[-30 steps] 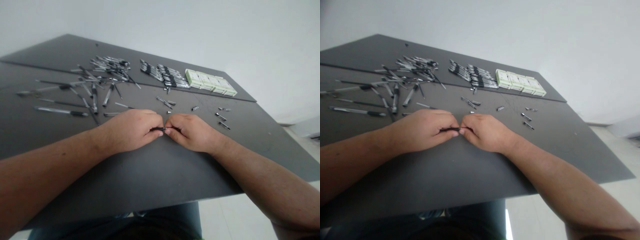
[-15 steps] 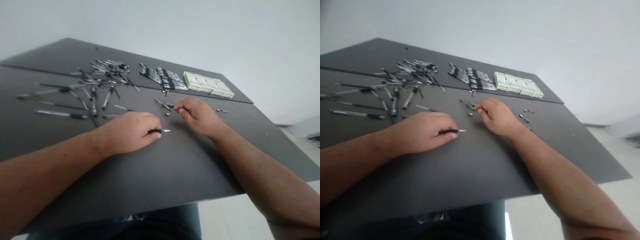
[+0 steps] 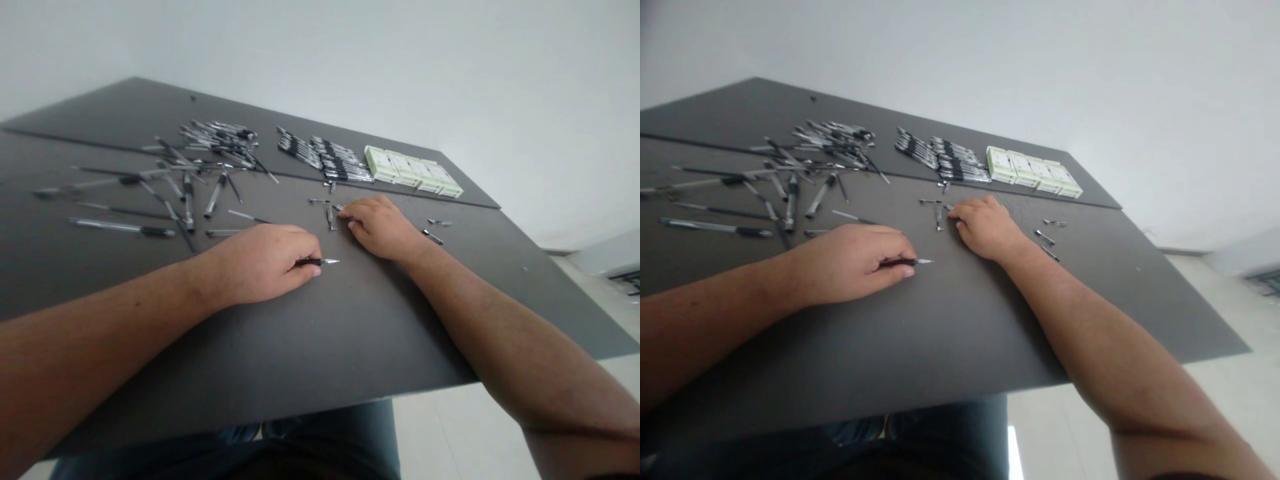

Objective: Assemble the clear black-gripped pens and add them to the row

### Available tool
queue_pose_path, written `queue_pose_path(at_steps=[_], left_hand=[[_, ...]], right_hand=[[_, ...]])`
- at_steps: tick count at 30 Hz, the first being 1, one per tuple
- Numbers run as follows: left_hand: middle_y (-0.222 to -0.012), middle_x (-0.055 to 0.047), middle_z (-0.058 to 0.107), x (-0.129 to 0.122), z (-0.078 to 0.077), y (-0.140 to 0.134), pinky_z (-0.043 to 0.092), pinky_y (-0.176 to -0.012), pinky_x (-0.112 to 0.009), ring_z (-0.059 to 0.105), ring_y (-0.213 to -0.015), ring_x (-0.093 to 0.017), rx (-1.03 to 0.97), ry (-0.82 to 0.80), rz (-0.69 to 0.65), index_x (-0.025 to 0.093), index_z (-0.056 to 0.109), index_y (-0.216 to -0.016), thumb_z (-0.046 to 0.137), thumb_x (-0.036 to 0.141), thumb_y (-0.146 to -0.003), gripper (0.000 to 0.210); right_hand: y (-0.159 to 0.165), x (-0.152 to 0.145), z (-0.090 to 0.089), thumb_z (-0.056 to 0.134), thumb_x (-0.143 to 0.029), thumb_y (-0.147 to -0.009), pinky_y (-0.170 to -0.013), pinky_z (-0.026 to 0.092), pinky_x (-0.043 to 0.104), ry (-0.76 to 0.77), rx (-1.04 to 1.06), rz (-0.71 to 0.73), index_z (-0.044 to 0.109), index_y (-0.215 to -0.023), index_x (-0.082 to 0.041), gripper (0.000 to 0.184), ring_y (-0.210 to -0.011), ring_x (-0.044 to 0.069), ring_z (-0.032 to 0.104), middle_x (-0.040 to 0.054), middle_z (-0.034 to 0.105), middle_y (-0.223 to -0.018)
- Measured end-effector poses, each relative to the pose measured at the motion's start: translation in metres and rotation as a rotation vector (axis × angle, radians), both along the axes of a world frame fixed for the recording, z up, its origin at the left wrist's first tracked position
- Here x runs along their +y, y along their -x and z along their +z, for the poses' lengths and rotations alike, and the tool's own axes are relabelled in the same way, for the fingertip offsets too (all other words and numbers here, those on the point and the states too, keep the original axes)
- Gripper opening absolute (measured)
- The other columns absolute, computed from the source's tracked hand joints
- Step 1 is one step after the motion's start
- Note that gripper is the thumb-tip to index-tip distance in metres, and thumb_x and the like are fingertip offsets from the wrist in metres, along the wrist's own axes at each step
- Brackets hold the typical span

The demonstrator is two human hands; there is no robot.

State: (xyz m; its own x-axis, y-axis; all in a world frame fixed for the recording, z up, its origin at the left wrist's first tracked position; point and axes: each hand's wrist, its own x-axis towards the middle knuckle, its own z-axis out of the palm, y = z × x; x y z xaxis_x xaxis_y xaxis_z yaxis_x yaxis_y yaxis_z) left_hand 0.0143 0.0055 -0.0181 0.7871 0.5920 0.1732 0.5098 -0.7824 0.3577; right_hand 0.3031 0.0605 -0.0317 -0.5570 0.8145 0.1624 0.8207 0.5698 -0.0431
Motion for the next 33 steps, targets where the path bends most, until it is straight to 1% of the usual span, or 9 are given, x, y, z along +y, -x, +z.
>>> queue_pose_path(at_steps=[2,4,7,10,14,19,26,30,33], left_hand=[[-0.098,-0.006,0.077,0.001,-0.001,0.001,0.046,-0.084,-0.035,0.072,-0.093,-0.024,-0.005,-0.003,0.003,0.020,0.076,-0.104,0.058,0.034,-0.105,0.023],[-0.097,-0.006,0.077,0.002,-0.002,0.002,0.046,-0.084,-0.035,0.071,-0.093,-0.024,-0.016,-0.006,0.014,0.020,0.076,-0.103,0.058,0.035,-0.104,0.023],[-0.095,-0.006,0.076,0.002,-0.003,0.004,0.045,-0.082,-0.035,0.070,-0.090,-0.023,-0.033,-0.018,0.042,0.020,0.076,-0.104,0.057,0.035,-0.104,0.024],[-0.094,-0.005,0.076,0.003,-0.003,0.005,0.044,-0.080,-0.035,0.069,-0.085,-0.023,-0.054,-0.036,0.074,0.020,0.076,-0.105,0.058,0.036,-0.104,0.024],[-0.093,-0.005,0.076,0.003,-0.003,0.007,0.044,-0.080,-0.036,0.070,-0.087,-0.023,-0.076,-0.056,0.124,0.023,0.076,-0.106,0.058,0.038,-0.104,0.024],[-0.093,-0.005,0.077,0.003,-0.003,0.006,0.045,-0.080,-0.036,0.071,-0.089,-0.025,-0.087,-0.059,0.159,0.023,0.077,-0.106,0.059,0.040,-0.103,0.025],[-0.099,-0.005,0.081,0.003,-0.003,0.006,0.047,-0.082,-0.036,0.074,-0.093,-0.025,-0.060,-0.021,0.127,0.023,0.079,-0.110,0.058,0.041,-0.104,0.028],[-0.100,-0.005,0.082,0.002,-0.002,0.004,0.048,-0.084,-0.036,0.075,-0.095,-0.025,-0.050,0.009,0.100,0.023,0.080,-0.113,0.058,0.042,-0.105,0.030],[-0.097,-0.006,0.081,0.000,0.000,0.003,0.048,-0.083,-0.036,0.074,-0.092,-0.024,-0.038,0.000,0.110,0.022,0.080,-0.109,0.057,0.039,-0.103,0.030]], right_hand=[[-0.002,-0.001,0.003,0.062,-0.022,-0.101,-0.117,0.047,0.050,-0.026,0.026,-0.040,0.084,-0.119,-0.017,0.029,-0.126,0.034,0.073,0.0154,0.085,-0.129],[-0.003,-0.005,0.007,0.066,-0.021,-0.097,-0.107,0.052,0.046,-0.056,0.096,-0.074,0.083,-0.108,-0.019,0.020,-0.113,0.033,0.074,0.0135,0.085,-0.115],[-0.002,-0.020,0.015,0.066,-0.018,-0.093,-0.089,0.054,0.037,-0.044,0.261,-0.062,0.078,-0.103,-0.021,0.015,-0.093,0.025,0.073,0.0078,0.083,-0.103],[0.002,-0.039,0.023,0.068,-0.021,-0.094,-0.078,0.052,0.032,0.032,0.391,0.039,0.074,-0.104,-0.023,0.012,-0.081,0.020,0.070,0.0031,0.080,-0.096],[0.006,-0.053,0.031,0.072,-0.027,-0.095,-0.076,0.052,0.030,0.129,0.461,0.138,0.075,-0.115,-0.024,0.020,-0.082,0.019,0.071,0.0023,0.081,-0.100],[0.004,-0.052,0.036,0.072,-0.027,-0.096,-0.077,0.051,0.030,0.189,0.418,0.158,0.078,-0.110,-0.023,0.016,-0.082,0.019,0.071,0.0030,0.082,-0.098],[0.010,-0.057,0.035,0.071,-0.026,-0.096,-0.075,0.051,0.029,0.209,0.420,0.197,0.080,-0.110,-0.023,0.017,-0.080,0.017,0.071,0.0015,0.082,-0.095],[0.016,-0.063,0.034,0.072,-0.027,-0.097,-0.075,0.051,0.028,0.221,0.407,0.180,0.081,-0.112,-0.024,0.018,-0.080,0.017,0.072,0.0009,0.082,-0.095],[0.018,-0.065,0.034,0.076,-0.032,-0.097,-0.073,0.051,0.027,0.265,0.421,0.144,0.082,-0.111,-0.025,0.017,-0.078,0.017,0.072,0.0000,0.083,-0.093]])
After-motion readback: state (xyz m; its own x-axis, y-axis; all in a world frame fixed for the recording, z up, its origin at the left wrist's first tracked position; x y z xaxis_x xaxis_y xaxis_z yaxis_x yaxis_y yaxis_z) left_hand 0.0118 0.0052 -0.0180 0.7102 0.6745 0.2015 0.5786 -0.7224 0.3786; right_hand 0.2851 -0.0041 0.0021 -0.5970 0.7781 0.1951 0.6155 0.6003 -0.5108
